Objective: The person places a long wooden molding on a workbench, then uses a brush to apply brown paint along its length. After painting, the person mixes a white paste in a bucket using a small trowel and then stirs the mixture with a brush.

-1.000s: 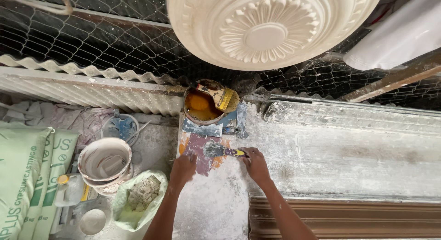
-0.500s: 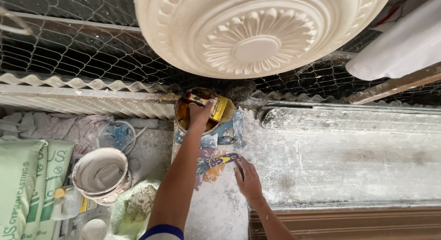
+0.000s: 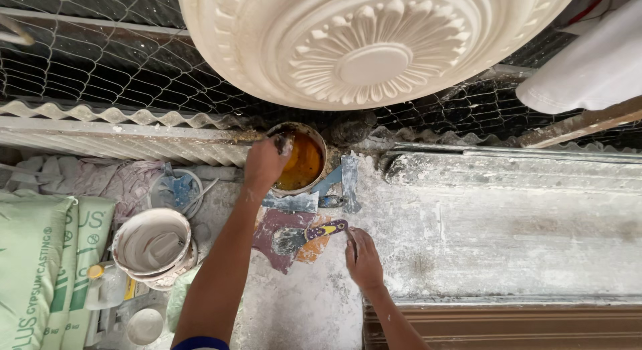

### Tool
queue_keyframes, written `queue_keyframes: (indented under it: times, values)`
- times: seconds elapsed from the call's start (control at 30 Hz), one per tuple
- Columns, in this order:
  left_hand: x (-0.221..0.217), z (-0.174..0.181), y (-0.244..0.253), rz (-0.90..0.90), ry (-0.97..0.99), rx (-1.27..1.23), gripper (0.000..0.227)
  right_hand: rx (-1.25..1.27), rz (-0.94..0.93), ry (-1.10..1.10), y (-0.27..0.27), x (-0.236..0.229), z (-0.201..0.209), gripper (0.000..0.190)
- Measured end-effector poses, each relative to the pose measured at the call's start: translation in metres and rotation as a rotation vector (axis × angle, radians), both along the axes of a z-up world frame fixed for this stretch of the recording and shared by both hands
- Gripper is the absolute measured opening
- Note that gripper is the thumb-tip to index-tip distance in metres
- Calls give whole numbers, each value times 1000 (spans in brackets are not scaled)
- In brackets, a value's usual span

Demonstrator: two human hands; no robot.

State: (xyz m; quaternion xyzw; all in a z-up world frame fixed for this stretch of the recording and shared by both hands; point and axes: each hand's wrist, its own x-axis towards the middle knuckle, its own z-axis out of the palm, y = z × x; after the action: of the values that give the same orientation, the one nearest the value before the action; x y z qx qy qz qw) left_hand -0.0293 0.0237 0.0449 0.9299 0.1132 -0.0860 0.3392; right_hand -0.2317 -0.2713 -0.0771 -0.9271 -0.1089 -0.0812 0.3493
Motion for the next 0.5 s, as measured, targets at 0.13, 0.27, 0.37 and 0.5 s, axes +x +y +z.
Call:
queue_keyframes:
  times: [0.13, 0.27, 0.37, 0.5]
  values:
    - [-9, 7, -9, -104, -340, 67, 30, -33, 4, 22, -1, -1, -2, 38]
    - [-24, 20, -4, -79, -351, -81, 28, -75, 47, 84, -1, 1, -2, 36]
    - [-30, 25, -3, -129, -623, -98, 29, -69, 55, 37, -2, 2, -1, 33]
    - [-26, 21, -4, -205, -511, 18, 40, -26, 80, -46, 0, 1, 3, 32]
